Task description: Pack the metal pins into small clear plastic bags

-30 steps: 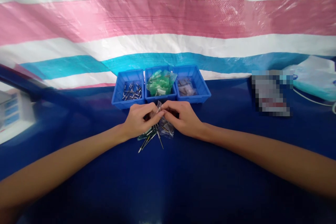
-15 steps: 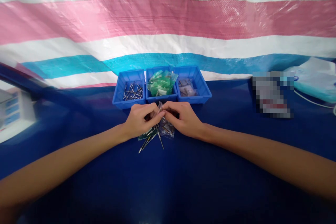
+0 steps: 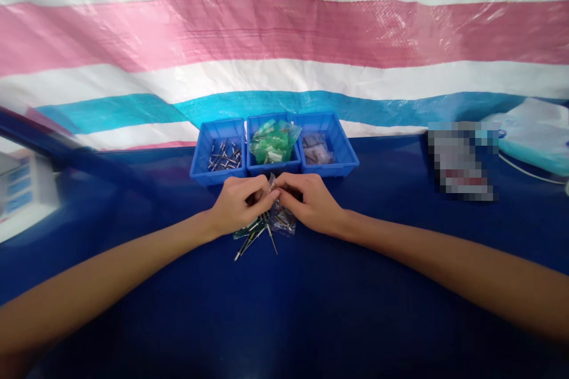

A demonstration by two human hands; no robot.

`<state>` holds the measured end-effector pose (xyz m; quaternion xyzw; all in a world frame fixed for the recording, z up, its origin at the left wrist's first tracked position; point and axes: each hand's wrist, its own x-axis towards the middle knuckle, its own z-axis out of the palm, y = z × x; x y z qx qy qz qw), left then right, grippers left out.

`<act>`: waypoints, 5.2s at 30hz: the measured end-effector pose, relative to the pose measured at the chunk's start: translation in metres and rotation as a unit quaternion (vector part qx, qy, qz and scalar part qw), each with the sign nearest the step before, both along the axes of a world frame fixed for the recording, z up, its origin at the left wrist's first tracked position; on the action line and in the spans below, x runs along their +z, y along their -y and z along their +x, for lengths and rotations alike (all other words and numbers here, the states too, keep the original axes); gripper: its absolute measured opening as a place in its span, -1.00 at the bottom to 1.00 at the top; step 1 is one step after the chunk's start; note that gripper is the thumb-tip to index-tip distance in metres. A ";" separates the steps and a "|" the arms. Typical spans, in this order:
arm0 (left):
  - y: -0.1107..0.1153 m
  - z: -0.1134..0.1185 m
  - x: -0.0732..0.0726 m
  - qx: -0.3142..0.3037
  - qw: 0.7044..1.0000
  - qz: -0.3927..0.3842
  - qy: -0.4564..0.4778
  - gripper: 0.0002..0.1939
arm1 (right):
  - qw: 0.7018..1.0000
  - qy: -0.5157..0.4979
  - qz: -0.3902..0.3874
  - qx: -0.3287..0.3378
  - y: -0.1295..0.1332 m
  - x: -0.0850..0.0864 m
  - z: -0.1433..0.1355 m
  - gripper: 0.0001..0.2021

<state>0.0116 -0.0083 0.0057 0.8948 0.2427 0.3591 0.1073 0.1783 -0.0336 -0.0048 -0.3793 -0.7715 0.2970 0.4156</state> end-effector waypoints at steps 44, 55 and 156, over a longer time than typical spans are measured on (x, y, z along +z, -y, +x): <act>0.002 -0.002 0.000 0.046 0.995 -0.025 0.081 -0.94 | 0.995 -0.054 0.049 -0.073 0.007 0.002 -0.001 -0.89; 0.001 -0.001 0.000 0.033 0.996 0.005 0.077 -0.96 | 0.992 -0.085 0.047 -0.084 0.009 0.000 -0.001 -0.91; 0.004 -0.006 0.000 0.009 0.997 0.012 0.072 -0.82 | 0.996 -0.060 0.055 -0.034 0.012 0.001 -0.001 -0.95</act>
